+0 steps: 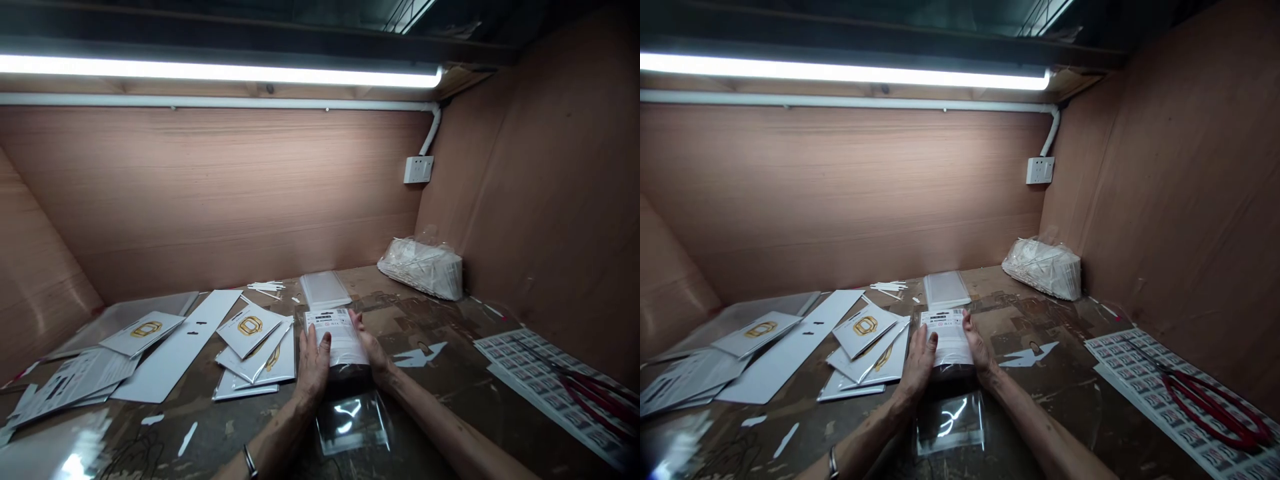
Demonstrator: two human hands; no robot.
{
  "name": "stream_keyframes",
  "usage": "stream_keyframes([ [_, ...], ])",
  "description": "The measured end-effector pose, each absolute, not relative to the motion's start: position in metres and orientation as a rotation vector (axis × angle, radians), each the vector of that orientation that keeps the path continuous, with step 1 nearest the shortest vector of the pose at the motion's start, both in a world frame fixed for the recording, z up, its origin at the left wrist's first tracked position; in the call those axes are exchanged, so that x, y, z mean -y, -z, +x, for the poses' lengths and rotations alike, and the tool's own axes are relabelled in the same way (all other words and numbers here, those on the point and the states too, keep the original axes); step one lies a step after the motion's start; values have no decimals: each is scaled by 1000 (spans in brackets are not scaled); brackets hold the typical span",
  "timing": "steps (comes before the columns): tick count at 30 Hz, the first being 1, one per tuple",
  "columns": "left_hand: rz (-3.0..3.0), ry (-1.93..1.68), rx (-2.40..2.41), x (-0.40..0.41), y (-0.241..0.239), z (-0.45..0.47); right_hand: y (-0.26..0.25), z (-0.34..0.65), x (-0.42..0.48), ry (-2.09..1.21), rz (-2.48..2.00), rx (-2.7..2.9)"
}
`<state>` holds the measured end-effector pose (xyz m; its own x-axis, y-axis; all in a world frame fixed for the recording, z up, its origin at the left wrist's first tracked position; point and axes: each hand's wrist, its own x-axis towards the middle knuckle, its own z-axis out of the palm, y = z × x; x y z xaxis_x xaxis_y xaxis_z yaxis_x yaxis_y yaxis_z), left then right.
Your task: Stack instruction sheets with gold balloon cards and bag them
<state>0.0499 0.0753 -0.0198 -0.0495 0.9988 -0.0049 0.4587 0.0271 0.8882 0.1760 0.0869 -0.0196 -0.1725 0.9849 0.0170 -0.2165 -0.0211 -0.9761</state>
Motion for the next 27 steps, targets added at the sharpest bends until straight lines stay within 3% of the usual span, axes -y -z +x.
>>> stream_keyframes([
  [5,1708,-1004,-1662,-41,0,35,-1,213,-77,-1138,-1045,1565],
  [7,2238,-1163,-1557,-13,11,38,-11,228,-61,-909,-1035,1848],
  [9,2887,-1594,-1072,11,37,53,-17,234,-42,-499,-1043,2208],
  [11,2893,-2119,-1074,27,66,74,-16,229,-27,6,-1059,2440],
  [15,3075,-1650,-1370,34,98,98,-4,207,-21,582,-1050,2480],
  [19,3155,-1278,-1492,33,101,93,5,197,-35,703,-1233,2349],
  [23,2993,-1563,-1492,31,109,96,7,197,-42,610,-1504,2282],
  [27,2943,-1625,-1546,41,106,102,5,201,-35,540,-1445,2377],
])
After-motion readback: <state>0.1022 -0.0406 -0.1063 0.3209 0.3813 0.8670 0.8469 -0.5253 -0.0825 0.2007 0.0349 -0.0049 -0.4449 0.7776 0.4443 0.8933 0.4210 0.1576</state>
